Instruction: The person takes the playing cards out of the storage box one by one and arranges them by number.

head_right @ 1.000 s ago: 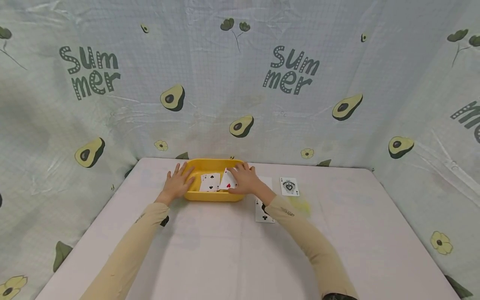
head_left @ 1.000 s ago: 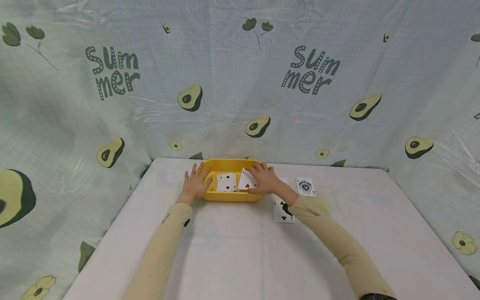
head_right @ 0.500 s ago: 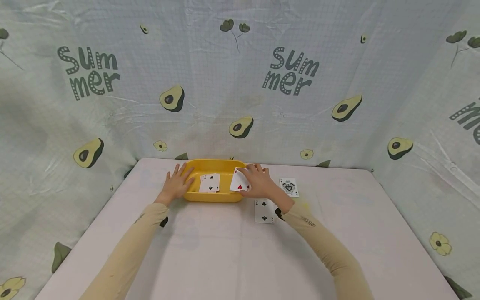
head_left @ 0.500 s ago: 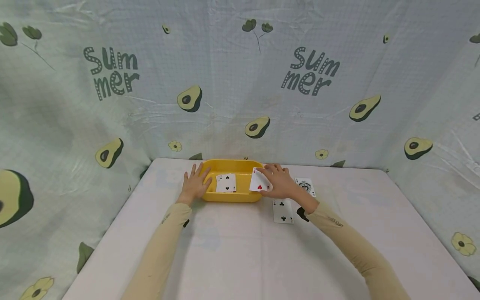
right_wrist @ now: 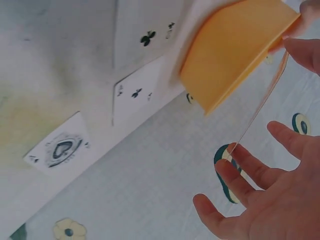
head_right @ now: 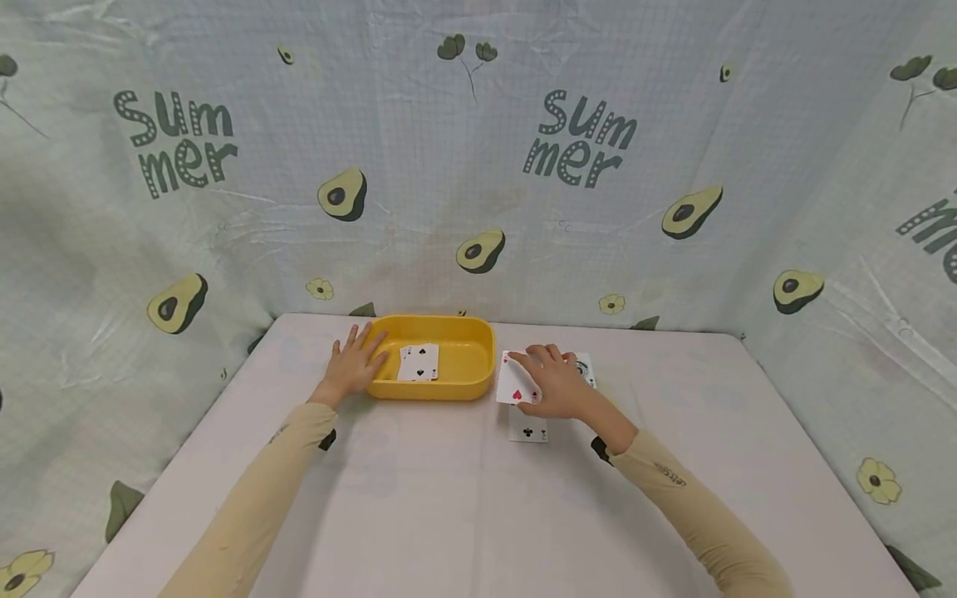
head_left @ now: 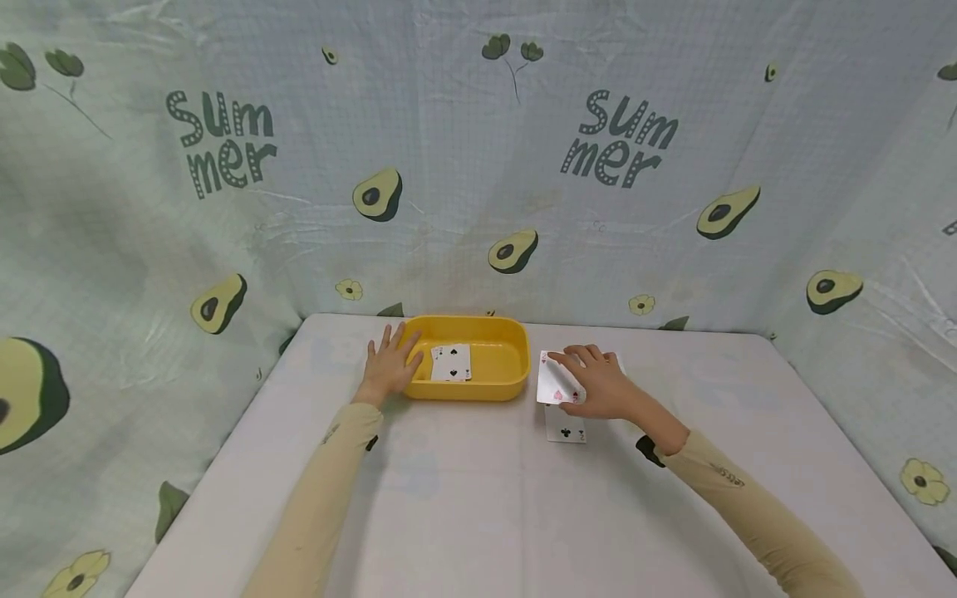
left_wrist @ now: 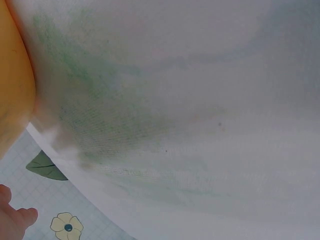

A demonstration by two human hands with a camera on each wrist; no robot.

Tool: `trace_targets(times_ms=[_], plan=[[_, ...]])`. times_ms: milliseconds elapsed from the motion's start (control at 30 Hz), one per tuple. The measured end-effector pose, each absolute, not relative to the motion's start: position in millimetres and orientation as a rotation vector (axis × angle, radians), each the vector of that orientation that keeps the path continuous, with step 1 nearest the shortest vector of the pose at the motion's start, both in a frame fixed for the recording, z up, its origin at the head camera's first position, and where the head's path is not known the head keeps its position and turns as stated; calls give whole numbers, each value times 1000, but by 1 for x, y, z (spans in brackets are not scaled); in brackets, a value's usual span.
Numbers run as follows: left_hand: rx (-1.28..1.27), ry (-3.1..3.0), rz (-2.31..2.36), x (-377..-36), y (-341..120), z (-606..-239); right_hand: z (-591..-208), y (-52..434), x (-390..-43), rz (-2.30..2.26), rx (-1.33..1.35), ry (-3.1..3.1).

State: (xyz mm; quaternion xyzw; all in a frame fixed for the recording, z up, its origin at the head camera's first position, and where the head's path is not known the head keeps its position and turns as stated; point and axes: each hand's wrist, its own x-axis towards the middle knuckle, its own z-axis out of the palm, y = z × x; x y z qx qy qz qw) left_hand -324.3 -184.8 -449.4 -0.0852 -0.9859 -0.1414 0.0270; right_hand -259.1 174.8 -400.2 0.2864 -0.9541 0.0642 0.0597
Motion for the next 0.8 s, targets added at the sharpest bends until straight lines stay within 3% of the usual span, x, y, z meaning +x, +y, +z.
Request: trace_targets(times_ms=[800], plan=[[-301, -3030, -428, -323, -186, -448, -427, 233, -216, 176, 804, -2909]])
